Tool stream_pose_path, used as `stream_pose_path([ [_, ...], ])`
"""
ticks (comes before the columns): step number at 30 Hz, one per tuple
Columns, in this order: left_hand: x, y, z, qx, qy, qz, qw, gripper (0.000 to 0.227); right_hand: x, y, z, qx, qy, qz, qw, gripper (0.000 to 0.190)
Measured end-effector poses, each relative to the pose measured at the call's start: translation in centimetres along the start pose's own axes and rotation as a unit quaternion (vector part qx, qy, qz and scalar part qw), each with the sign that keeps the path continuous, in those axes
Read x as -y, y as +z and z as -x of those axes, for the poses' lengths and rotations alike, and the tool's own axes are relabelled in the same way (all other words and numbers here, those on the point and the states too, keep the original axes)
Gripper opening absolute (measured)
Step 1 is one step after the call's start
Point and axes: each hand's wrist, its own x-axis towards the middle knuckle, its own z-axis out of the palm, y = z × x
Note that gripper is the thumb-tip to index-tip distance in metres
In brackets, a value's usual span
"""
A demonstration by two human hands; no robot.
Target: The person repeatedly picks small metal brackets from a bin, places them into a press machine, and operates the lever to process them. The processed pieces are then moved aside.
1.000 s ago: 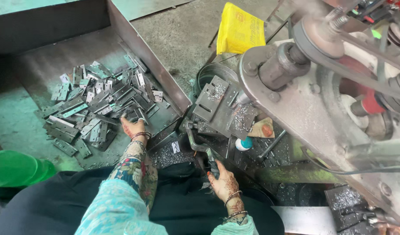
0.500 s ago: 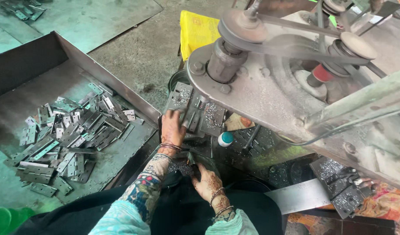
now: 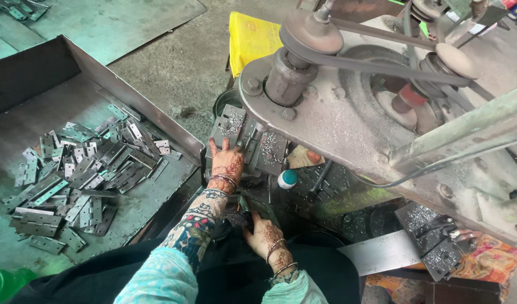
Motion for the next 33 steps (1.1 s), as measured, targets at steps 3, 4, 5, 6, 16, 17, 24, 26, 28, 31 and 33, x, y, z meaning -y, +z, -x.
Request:
stream_pose_path([
  [3,0.2,0.2,-0.7,-0.048,0.017,0.027,0.998,0.032,0.0,0.2,-0.4,0.012,0.010,0.015,1.000,0.067],
  [4,0.4,0.3,-1.0,-0.067,0.021,0.036,0.997,0.033,0.0,0.3,-0.8,0.013,0.009,0.015,1.000,0.068],
  [5,0.4,0.6,-1.3,-0.067,0.021,0.037,0.997,0.032,-0.2,0.6,-0.9,0.015,0.010,0.015,1.000,0.069],
  [6,0.4,0.8,-1.5,-0.067,0.021,0.038,0.997,0.031,-0.5,1.1,-1.0,0.017,0.011,0.016,1.000,0.069],
  [16,0.7,2.5,-2.0,-0.097,0.030,0.050,0.994,0.032,-4.1,8.9,-0.3,-0.051,0.003,-0.096,0.994,0.077],
  [17,0.6,2.6,-2.0,-0.107,0.036,0.055,0.992,0.034,-4.2,8.9,-0.4,-0.042,0.007,-0.095,0.995,0.079],
  [24,0.9,2.0,-2.7,-0.065,0.023,0.041,0.997,0.037,-3.1,3.7,-1.9,0.000,0.004,-0.018,1.000,0.067],
  [26,0.7,1.9,-2.7,-0.057,0.022,0.041,0.997,0.037,-2.8,3.7,-1.6,-0.002,0.010,-0.005,1.000,0.068],
  [28,0.8,1.9,-3.0,-0.074,0.019,0.054,0.996,0.038,-2.9,4.6,-1.7,-0.016,0.006,-0.008,1.000,0.074],
  [31,1.0,2.7,-2.8,-0.082,0.035,0.048,0.995,0.040,-3.9,8.2,-1.4,-0.039,0.004,-0.035,0.999,0.083],
  [33,1.3,3.0,-3.0,-0.097,0.036,0.089,0.991,0.044,-4.8,9.7,-2.1,-0.046,0.015,-0.056,0.997,0.080],
])
